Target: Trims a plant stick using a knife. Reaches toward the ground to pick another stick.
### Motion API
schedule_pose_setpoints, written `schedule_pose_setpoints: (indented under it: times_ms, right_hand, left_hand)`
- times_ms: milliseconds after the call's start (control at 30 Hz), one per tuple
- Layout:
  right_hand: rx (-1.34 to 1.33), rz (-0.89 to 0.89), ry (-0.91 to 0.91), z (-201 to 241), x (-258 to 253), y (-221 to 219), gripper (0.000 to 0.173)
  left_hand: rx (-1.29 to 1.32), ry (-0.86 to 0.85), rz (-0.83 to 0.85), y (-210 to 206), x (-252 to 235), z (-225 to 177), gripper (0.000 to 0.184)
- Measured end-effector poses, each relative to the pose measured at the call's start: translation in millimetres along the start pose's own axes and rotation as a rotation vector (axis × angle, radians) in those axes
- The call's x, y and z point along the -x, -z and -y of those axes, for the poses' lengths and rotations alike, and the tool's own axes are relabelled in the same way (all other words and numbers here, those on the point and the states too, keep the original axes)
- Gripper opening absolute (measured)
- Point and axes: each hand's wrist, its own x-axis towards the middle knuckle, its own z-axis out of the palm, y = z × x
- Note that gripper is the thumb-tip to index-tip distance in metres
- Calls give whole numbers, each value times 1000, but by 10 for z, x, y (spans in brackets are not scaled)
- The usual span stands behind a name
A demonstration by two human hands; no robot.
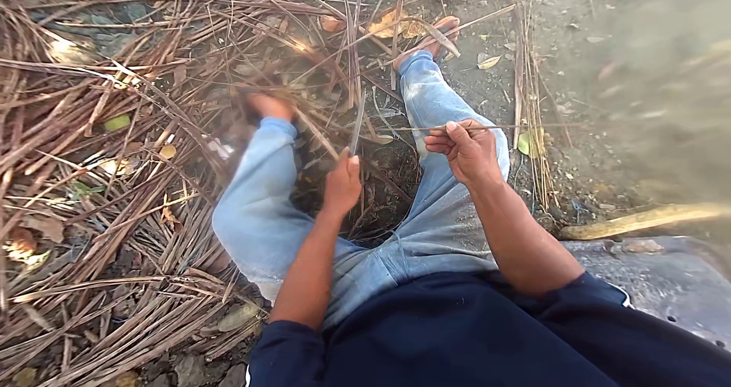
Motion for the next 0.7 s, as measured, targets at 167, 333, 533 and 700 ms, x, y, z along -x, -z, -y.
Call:
schedule_pose_setpoints:
  times_ms: [167,333,533,700]
  right_hand:
    - [372,374,-104,112,-32,32,12]
    - [500,426,-64,107,-122,-154,11]
    - [427,356,-45,-84,-129,-344,17]
    - [369,466,-119,-452,155,-546,18]
  left_hand:
    - [141,-110,-55,-78,27,-102,49]
    - [637,118,379,-159,88,-74,31]
    - [1020,54,315,-205,131,-11,42]
    - [921,-20,107,-225,116,-90,42]
